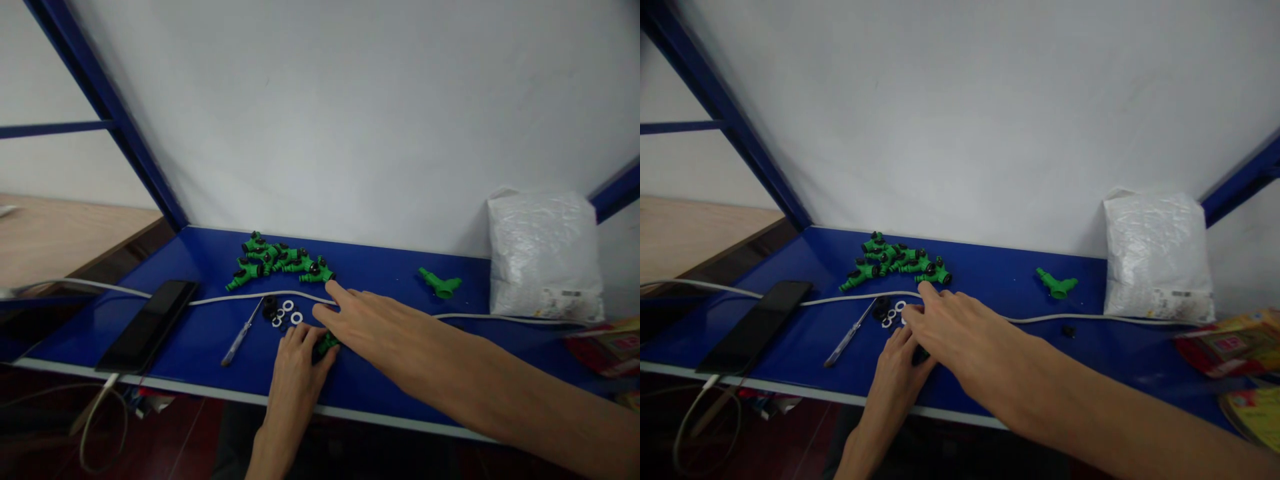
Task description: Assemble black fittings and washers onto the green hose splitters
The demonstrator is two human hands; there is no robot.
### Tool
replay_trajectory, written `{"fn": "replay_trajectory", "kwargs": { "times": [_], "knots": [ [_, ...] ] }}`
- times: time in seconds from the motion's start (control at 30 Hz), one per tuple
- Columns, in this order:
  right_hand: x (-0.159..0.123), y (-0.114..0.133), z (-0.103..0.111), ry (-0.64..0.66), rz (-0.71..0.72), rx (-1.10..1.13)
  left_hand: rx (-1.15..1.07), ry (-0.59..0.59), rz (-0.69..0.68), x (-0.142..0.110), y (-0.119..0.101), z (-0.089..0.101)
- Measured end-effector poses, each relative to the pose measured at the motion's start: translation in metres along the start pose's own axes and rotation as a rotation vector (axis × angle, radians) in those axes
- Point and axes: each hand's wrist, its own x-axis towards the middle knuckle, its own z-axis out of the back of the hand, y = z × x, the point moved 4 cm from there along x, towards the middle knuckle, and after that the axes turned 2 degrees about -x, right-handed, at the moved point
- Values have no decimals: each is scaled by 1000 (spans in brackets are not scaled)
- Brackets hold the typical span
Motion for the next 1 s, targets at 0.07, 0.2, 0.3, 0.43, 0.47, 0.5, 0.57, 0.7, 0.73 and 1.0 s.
{"fn": "replay_trajectory", "kwargs": {
  "times": [0.07, 0.2, 0.3, 0.43, 0.47, 0.5, 0.57, 0.7, 0.73, 1.0],
  "knots": [
    [-2, 0, 1, 1, 7, 44, -2, 1, 5, -1, -1, 1],
    [8, -4, -5, 44, -69, 29, 4, 3, 13, -1, -4, 3],
    [11, -5, -6, 41, -88, -44, 9, 10, 17, 0, -5, 4],
    [3, 0, 3, 22, -14, -107, 6, 14, 21, -1, -4, 3],
    [1, 2, 6, 18, -4, -109, 5, 13, 22, -1, -3, 2],
    [0, 3, 8, 13, -5, -107, 3, 12, 24, -1, -3, 2],
    [-1, 3, 11, 3, -22, -89, -5, 8, 22, -2, -2, 1],
    [3, 3, 10, -3, 11, 7, -3, -10, 7, -1, -1, 1],
    [3, 3, 9, -4, 26, 29, 2, -13, 7, -1, -1, 1],
    [13, -3, -5, 26, -99, -52, -6, -23, -10, -2, -1, 1]
  ]
}}
